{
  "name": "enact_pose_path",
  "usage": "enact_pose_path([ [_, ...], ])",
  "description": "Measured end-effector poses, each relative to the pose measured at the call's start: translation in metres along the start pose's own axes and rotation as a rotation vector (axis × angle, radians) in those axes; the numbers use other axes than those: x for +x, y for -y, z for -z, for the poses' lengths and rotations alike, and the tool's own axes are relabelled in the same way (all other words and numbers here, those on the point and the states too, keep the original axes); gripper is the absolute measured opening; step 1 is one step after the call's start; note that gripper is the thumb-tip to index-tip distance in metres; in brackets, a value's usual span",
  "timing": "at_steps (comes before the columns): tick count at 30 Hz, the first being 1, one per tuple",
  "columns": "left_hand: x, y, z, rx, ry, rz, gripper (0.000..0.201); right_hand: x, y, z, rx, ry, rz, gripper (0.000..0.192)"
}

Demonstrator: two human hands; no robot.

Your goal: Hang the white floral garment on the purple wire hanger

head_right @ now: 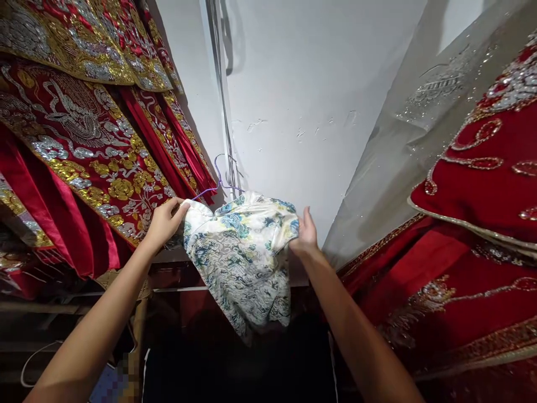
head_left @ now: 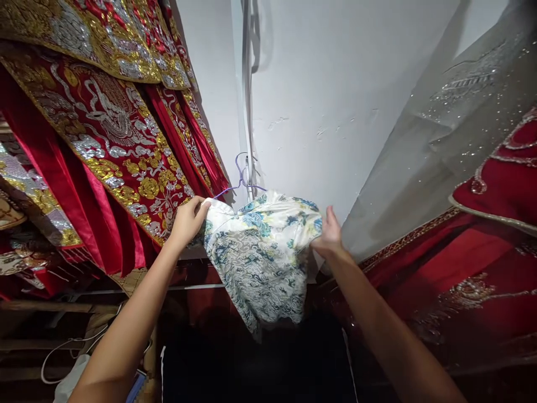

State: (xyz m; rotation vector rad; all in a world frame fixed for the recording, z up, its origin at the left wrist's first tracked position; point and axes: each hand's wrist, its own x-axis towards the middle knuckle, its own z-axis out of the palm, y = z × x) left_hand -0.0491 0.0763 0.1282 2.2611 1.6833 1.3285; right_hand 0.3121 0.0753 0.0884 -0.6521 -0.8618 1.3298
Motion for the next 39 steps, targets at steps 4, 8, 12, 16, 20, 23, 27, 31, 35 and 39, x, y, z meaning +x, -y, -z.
enact_pose_path([
  [4, 0.007, -0.005, -0.002, -0.013, -0.028, 0.013, 0.031, 0.011, 0.029, -0.014, 0.083, -0.042, 0.03, 0.027],
  [8, 0.018, -0.01, -0.003, -0.135, -0.103, 0.088, 0.034, 0.01, 0.048, -0.058, 0.014, 0.105, 0.096, 0.027],
  [12, 0.014, -0.007, -0.002, -0.23, 0.007, 0.085, 0.034, -0.027, 0.04, -0.082, -0.252, 0.463, -0.017, 0.026],
  [16, -0.012, -0.01, -0.017, -0.456, 0.158, 0.157, 0.041, -0.075, 0.028, -0.075, -0.541, 1.012, -0.045, 0.025],
  [20, -0.038, -0.041, -0.034, -0.648, 0.325, 0.096, 0.057, -0.096, 0.016, -0.063, -0.646, 1.008, 0.129, 0.016],
  [23, -0.046, -0.08, -0.033, -0.691, 0.537, -0.011, 0.067, -0.083, -0.001, -0.047, -0.922, 0.567, 0.302, 0.022],
  [27, -0.039, -0.124, -0.02, -0.749, 0.771, -0.208, 0.06, -0.047, -0.028, -0.013, -1.158, 0.38, 0.373, 0.046],
  [31, -0.021, -0.13, -0.009, -0.698, 0.765, -0.263, 0.05, -0.03, -0.031, 0.019, -1.11, 0.518, 0.131, 0.029],
  [35, -0.002, -0.101, -0.001, -0.59, 0.791, -0.059, 0.049, -0.033, -0.003, 0.038, -0.978, 0.489, -0.076, 0.036],
  [39, 0.004, -0.082, 0.006, -0.539, 0.825, 0.146, 0.051, -0.042, 0.019, 0.039, -0.829, 0.4, -0.114, 0.034],
])
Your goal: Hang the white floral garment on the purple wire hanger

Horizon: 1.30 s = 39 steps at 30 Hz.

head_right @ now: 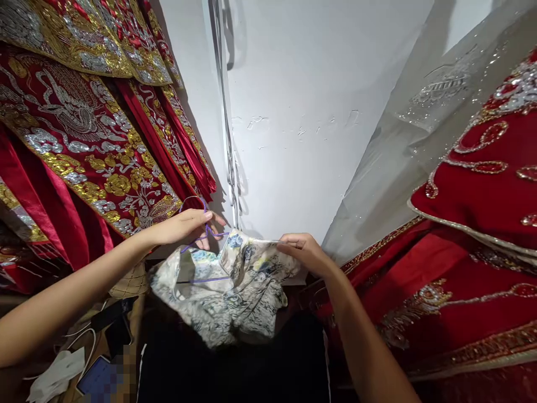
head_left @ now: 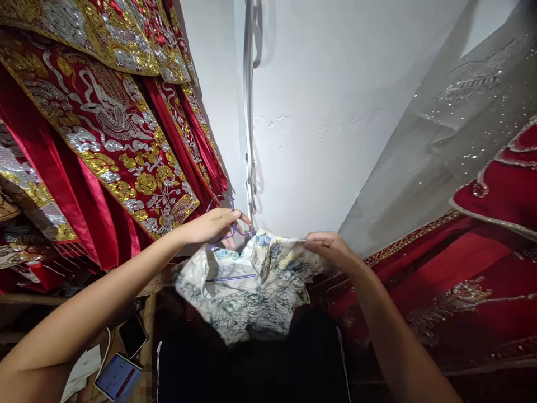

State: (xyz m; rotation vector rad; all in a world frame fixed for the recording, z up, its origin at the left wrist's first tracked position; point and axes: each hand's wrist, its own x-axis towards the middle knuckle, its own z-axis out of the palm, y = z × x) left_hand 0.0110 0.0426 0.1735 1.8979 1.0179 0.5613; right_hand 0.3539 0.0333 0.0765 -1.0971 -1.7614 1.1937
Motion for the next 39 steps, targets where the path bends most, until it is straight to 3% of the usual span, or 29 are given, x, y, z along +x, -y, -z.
enact_pose_path([
  [4, -0.012, -0.005, -0.003, 0.214, -0.174, -0.2, 0.044, 0.003, 0.012, 0.004, 0.299, -0.346, 0.012, 0.03],
  [7, -0.023, 0.001, -0.002, 0.448, -0.302, -0.302, 0.049, 0.012, 0.018, 0.022, 0.411, -0.566, 0.071, 0.028],
  [10, -0.026, 0.025, 0.006, 0.579, -0.598, -0.358, 0.059, 0.026, 0.025, 0.046, 0.462, -0.554, 0.048, 0.029],
  [12, -0.021, 0.049, 0.013, 0.508, -0.788, -0.337, 0.067, 0.038, 0.031, 0.054, 0.509, -0.452, 0.016, 0.033],
  [14, -0.012, 0.073, 0.016, 0.341, -0.9, -0.267, 0.078, 0.054, 0.035, 0.052, 0.545, -0.365, -0.006, 0.037],
  [16, -0.002, 0.094, 0.013, 0.154, -0.905, -0.192, 0.082, 0.069, 0.039, 0.04, 0.543, -0.309, -0.018, 0.042],
  [19, 0.008, 0.113, -0.003, -0.053, -0.801, -0.152, 0.073, 0.083, 0.04, 0.018, 0.512, -0.197, -0.053, 0.05],
  [22, 0.004, 0.123, -0.03, -0.215, -0.757, -0.103, 0.063, 0.078, 0.035, 0.003, 0.528, -0.124, -0.1, 0.052],
  [25, -0.011, 0.131, -0.067, -0.422, -0.686, -0.007, 0.065, 0.061, 0.021, -0.005, 0.528, -0.166, -0.131, 0.05],
  [28, -0.025, 0.139, -0.102, -0.646, -0.625, 0.07, 0.068, 0.044, -0.001, -0.012, 0.484, -0.324, -0.087, 0.046],
  [33, -0.038, 0.147, -0.132, -0.903, -0.663, 0.178, 0.067, 0.023, -0.027, -0.038, 0.276, -0.83, 0.123, 0.042],
  [37, -0.046, 0.145, -0.138, -0.939, -0.688, 0.206, 0.068, 0.005, -0.02, -0.1, -0.043, -1.165, 0.188, 0.057],
  [39, -0.051, 0.14, -0.141, -0.952, -0.69, 0.216, 0.069, -0.002, -0.015, -0.141, -0.046, -1.147, 0.145, 0.05],
])
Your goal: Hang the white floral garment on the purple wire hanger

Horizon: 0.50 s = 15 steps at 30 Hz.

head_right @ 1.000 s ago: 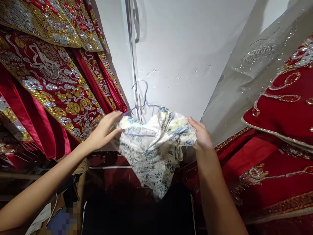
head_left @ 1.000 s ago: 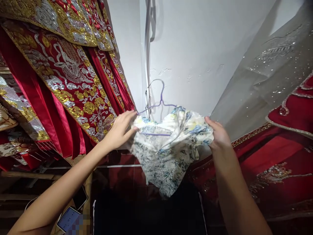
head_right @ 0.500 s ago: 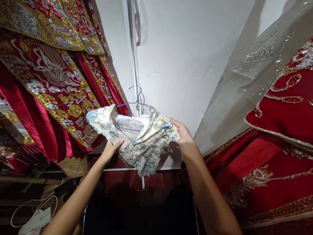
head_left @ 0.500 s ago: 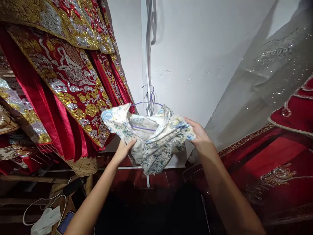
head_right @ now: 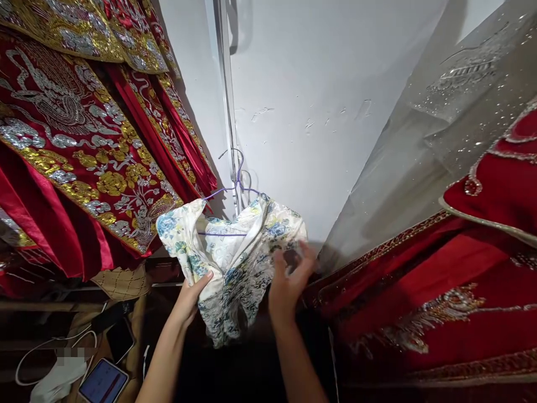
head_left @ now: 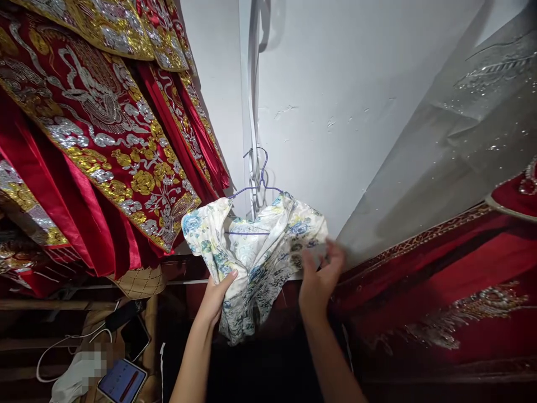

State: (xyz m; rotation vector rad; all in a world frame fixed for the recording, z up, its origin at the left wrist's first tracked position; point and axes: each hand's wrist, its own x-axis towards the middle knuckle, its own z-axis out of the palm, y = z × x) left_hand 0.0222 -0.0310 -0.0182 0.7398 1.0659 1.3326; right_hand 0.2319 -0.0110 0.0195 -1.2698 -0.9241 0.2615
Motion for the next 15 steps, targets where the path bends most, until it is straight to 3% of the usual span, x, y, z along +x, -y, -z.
enact_pose_path([
  [3, -0.013, -0.003, -0.006, -0.035, 0.002, -0.002, 0.071, -0.049, 0.002, -0.02, 0.101, 0.437, -0.163, 0.034],
  [6, -0.023, -0.008, -0.012, -0.048, 0.001, -0.031, 0.071, -0.07, -0.008, -0.034, 0.162, 0.794, -0.412, 0.033],
  [8, -0.025, -0.01, -0.011, -0.048, -0.013, -0.038, 0.071, -0.072, -0.012, -0.037, 0.16, 0.896, -0.476, 0.04],
  [12, -0.02, -0.008, 0.0, -0.047, -0.008, 0.001, 0.067, -0.063, -0.009, -0.034, 0.218, 1.026, -0.416, 0.053],
  [15, -0.016, 0.001, 0.003, 0.022, -0.018, -0.029, 0.063, -0.058, -0.01, -0.029, 0.251, 1.012, -0.433, 0.047],
])
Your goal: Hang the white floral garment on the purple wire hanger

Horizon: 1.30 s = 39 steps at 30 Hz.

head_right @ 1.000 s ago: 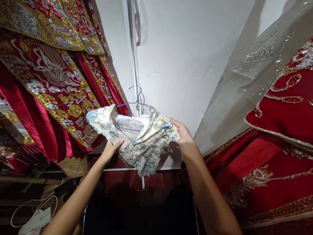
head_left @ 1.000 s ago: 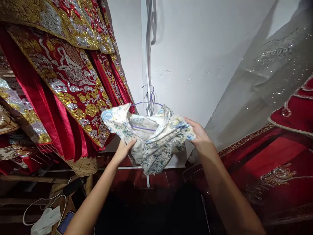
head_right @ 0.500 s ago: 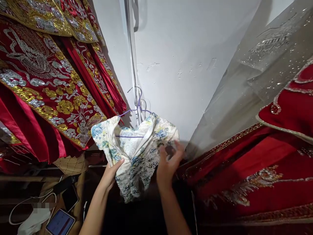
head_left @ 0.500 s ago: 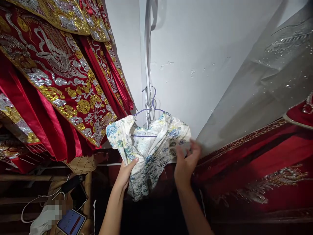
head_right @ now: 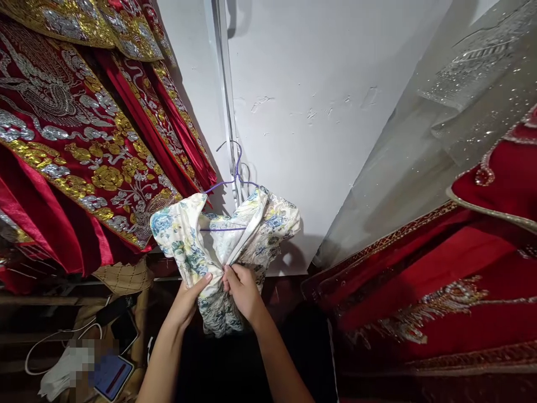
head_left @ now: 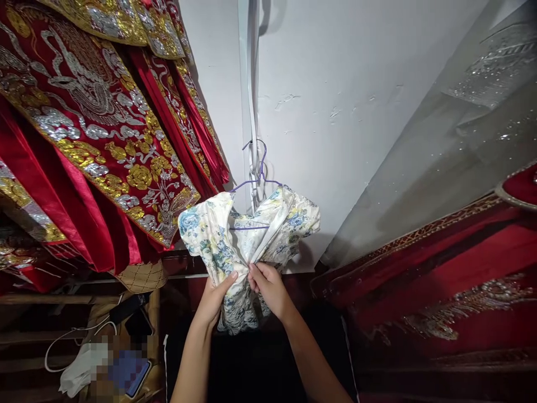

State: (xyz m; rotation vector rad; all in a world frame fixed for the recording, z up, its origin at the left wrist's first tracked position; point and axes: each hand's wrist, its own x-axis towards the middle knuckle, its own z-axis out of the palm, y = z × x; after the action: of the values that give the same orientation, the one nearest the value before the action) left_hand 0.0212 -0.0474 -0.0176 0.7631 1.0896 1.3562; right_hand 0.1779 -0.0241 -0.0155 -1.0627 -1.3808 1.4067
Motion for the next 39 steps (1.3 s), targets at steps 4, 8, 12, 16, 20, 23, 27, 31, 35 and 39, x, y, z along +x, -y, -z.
enact_pose_path([
  [4, 0.001, 0.026, -0.007, 0.316, -0.438, -0.521, 0.071, -0.001, -0.012, 0.011, -0.006, -0.069, 0.022, 0.039],
  [8, 0.005, 0.056, -0.019, 0.669, -0.295, -0.766, 0.055, -0.002, -0.017, 0.012, 0.001, -0.005, -0.007, 0.034],
  [12, 0.013, 0.069, -0.034, 0.617, -0.079, -0.72, 0.024, 0.001, -0.001, 0.012, 0.094, 0.102, -0.107, 0.036],
  [16, 0.022, 0.069, -0.039, 0.634, -0.007, -0.761, 0.019, 0.022, 0.049, 0.031, 0.137, 0.013, -0.044, 0.035],
  [20, 0.033, 0.071, -0.034, 0.748, 0.11, -0.764, 0.019, 0.06, 0.12, 0.049, 0.205, -0.099, 0.048, 0.027],
  [23, 0.043, 0.071, -0.031, 0.858, 0.225, -0.769, 0.021, 0.079, 0.154, 0.047, 0.266, -0.13, 0.127, 0.021],
  [27, 0.052, 0.041, -0.037, 0.96, 0.373, -0.761, 0.022, 0.078, 0.154, 0.038, 0.283, -0.186, 0.197, 0.022],
  [31, 0.06, -0.036, -0.059, 0.788, 0.246, -0.934, 0.039, 0.067, 0.142, 0.033, 0.243, -0.167, 0.207, 0.024],
  [35, 0.07, -0.111, -0.083, 0.804, 0.203, -1.043, 0.031, 0.064, 0.143, 0.032, 0.117, -0.113, 0.231, 0.026],
  [39, 0.068, -0.138, -0.095, 0.933, 0.317, -1.034, 0.024, 0.072, 0.125, 0.035, -0.025, -0.138, 0.333, 0.032],
])
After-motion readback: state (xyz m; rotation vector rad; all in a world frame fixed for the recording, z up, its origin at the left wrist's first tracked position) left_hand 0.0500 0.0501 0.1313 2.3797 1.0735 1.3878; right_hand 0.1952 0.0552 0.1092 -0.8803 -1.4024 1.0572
